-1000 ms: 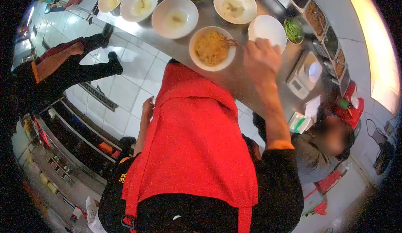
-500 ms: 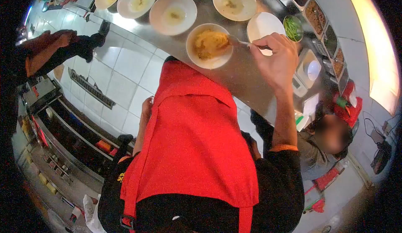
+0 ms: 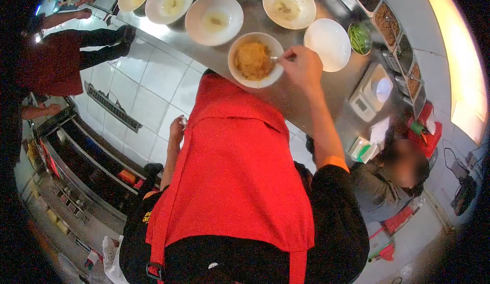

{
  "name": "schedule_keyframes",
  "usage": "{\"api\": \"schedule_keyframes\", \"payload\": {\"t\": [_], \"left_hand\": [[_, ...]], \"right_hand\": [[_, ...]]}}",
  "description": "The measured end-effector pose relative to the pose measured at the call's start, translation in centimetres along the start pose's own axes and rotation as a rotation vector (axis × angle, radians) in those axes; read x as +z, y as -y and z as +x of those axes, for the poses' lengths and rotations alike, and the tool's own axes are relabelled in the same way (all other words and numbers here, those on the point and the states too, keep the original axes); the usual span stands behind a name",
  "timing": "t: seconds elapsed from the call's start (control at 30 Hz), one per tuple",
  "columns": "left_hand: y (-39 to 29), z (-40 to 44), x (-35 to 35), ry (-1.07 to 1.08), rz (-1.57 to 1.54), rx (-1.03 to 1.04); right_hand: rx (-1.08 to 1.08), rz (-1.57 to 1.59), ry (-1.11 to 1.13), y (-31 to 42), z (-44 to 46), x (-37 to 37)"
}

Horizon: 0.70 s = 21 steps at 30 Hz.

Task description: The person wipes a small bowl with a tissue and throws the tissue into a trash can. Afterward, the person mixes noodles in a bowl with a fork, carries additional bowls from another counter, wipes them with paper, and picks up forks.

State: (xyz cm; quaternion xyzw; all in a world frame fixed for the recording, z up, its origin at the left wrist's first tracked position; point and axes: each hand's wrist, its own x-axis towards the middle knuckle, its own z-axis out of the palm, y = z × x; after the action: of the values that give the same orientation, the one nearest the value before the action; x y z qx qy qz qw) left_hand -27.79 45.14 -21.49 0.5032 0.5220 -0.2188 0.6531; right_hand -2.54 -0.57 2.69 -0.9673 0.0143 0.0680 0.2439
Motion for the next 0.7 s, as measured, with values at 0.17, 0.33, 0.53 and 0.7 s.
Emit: {"api": "schedule_keyframes", "payload": {"t": [0.17,0.33,0.53,0.7], "left_hand": [[-0.3,0.2,1.0,-0.008,0.095,-0.023],[0.0,1.0,0.4,0.042,0.116,0.016],[-1.3,-0.1,1.0,-0.001,0.045,-0.025],[-0.7,-0.2,0.7,-0.011,0.047,-0.030]], "right_hand": [[0.096,0.359,0.004,1.1,-1.1,-6.3],[-0.016,0.291,-0.165,6.2,-3.4,-12.4],[-0.285,-0.238,-0.284,5.2,-3.3,-8.5],[-0.349,-0.273,-0.226,5.1,-4.2,-3.7]]}}
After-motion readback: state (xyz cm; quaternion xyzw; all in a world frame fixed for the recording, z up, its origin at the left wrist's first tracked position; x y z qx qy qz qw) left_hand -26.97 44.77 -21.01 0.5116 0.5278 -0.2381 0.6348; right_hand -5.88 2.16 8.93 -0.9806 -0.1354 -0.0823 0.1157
